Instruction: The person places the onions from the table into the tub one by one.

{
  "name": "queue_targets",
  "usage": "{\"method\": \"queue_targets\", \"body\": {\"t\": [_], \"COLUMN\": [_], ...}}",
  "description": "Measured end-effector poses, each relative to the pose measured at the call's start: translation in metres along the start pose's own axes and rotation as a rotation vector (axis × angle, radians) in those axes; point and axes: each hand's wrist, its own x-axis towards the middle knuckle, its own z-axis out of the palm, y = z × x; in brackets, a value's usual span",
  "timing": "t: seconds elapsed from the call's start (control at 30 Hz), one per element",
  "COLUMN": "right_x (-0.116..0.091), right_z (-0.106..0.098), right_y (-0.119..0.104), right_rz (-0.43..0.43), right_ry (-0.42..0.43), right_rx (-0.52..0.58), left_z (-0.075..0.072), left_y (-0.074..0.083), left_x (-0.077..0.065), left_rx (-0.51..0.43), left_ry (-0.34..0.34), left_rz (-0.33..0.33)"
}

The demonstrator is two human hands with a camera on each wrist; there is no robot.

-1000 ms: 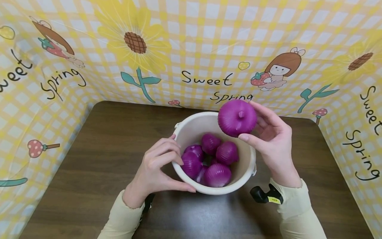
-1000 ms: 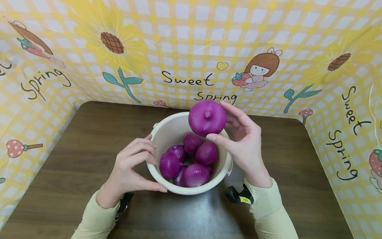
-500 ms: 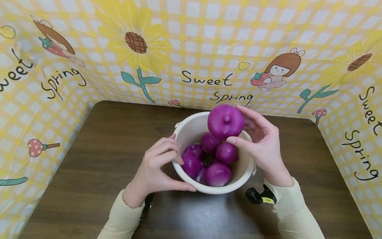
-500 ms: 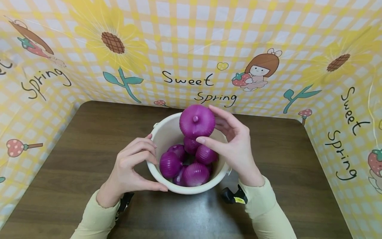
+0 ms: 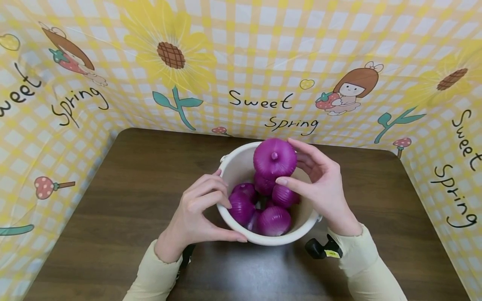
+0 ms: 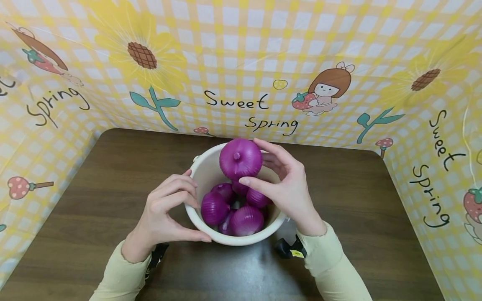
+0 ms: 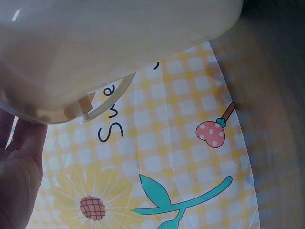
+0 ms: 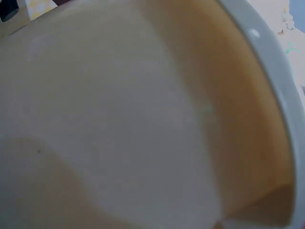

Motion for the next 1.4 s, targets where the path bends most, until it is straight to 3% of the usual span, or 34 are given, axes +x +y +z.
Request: {"method": "queue_targets", "body": {"t": [0.17,0.43,1.4], "right_x": [0.0003,0.001,0.0012], "right_z": [0.0008,0.0,-0.0032], "right_y": [0.0,0.0012,0.008], "right_rz": [0.005,0.004,-0.013], "right_ry": [-0.01,-0.101,-0.094], "right_rx": [-0.002,-0.019,-0.063], "left_z": [0.0001,0.0001,0.0013], "left_y": [-0.0006,-0.0015,-0.0029], "left_x": [-0.0006,-0.0008,-0.0025], "left_rx": [0.0,0.003,-0.012], "left_ry": [-0.001,-0.002,-0.003], "left_rz": [-0.003,0.001,-0.032]}}
